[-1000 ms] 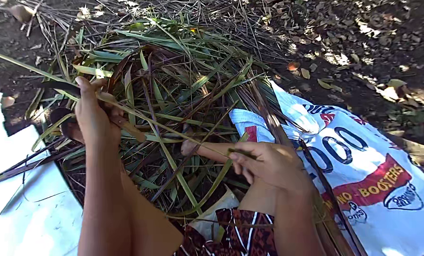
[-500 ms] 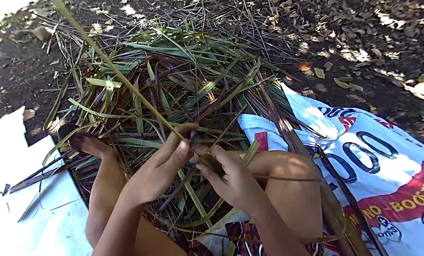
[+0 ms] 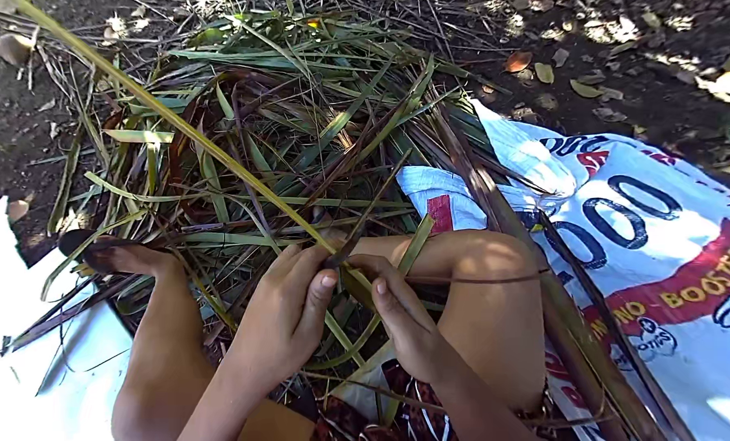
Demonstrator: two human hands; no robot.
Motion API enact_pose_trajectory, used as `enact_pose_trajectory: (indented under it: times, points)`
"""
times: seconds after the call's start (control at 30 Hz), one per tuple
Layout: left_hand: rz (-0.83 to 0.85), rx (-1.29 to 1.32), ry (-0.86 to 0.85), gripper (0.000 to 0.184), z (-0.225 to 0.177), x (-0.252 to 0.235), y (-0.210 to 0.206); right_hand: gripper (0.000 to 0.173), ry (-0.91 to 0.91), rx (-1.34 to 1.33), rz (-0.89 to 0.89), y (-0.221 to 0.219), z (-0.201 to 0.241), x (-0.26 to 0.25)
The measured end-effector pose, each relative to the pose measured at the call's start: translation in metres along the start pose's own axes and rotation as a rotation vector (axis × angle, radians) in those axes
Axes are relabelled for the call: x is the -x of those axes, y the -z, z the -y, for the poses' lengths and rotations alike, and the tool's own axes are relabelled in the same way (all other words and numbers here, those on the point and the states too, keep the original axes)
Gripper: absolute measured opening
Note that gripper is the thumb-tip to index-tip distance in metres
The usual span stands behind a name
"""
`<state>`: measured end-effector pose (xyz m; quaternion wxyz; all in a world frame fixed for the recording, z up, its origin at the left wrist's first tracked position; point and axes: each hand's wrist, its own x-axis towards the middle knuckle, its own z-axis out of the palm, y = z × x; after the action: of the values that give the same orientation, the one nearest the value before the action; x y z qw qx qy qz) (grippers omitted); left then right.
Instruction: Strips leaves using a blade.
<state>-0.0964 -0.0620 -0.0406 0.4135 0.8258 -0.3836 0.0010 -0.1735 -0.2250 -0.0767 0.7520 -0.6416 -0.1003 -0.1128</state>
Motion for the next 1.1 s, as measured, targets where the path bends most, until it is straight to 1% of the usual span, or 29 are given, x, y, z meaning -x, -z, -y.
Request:
enact_pose_trajectory:
  times: [0.1,0.17,0.23,0.3,0.37,0.43,0.53,0.63,0.7,0.77,0.87,0.93,1.03,1.1]
  points:
    - [0.111,0.071,0.043,0.05,-0.001,-0.003,-0.001,0.034,-0.024,-0.119,0.011,0.005,-0.007,0.001]
    - [0.239,0.174,0.125,0.046,0.002,-0.007,0.007,0.024,-0.063,-0.21,0.034,0.009,-0.009,0.001]
    - [0.363,0.323,0.214,0.039,0.006,-0.011,0.013,0.023,-0.097,-0.259,0.064,0.013,-0.01,0.003]
    - [0.421,0.476,0.268,0.031,0.01,-0.014,0.013,0.021,-0.132,-0.258,0.086,0.015,-0.009,0.004]
    - [0.469,0.576,0.313,0.026,0.012,-0.015,0.011,0.017,-0.144,-0.187,0.086,0.018,-0.008,0.005]
    - [0.505,0.623,0.349,0.025,0.013,-0.017,0.01,0.021,-0.097,-0.046,0.084,0.021,-0.009,0.006]
    - [0.583,0.648,0.37,0.022,0.014,-0.02,0.01,0.026,-0.025,0.129,0.09,0.021,-0.009,0.008]
    - [0.63,0.649,0.383,0.015,0.015,-0.023,0.01,0.027,0.011,0.311,0.021,0.017,-0.008,0.011]
    - [0.634,0.63,0.386,0.011,0.015,-0.024,0.011,0.026,0.054,0.466,-0.034,0.012,-0.008,0.012]
    - [0.624,0.613,0.37,0.012,0.016,-0.024,0.01,0.025,0.116,0.619,-0.084,0.009,-0.008,0.013]
    - [0.559,0.646,0.314,0.012,0.022,-0.02,0.003,0.025,0.2,0.803,-0.161,0.008,-0.007,0.012]
    - [0.498,0.641,0.253,0.013,0.026,-0.018,-0.003,0.024,0.218,0.87,-0.197,0.009,-0.007,0.012]
    - [0.417,0.571,0.219,0.016,0.027,-0.015,-0.005,0.025,0.189,0.839,-0.202,0.011,-0.008,0.011]
    - [0.35,0.565,0.191,0.015,0.027,-0.014,-0.004,0.026,0.106,0.641,-0.153,0.014,-0.007,0.011]
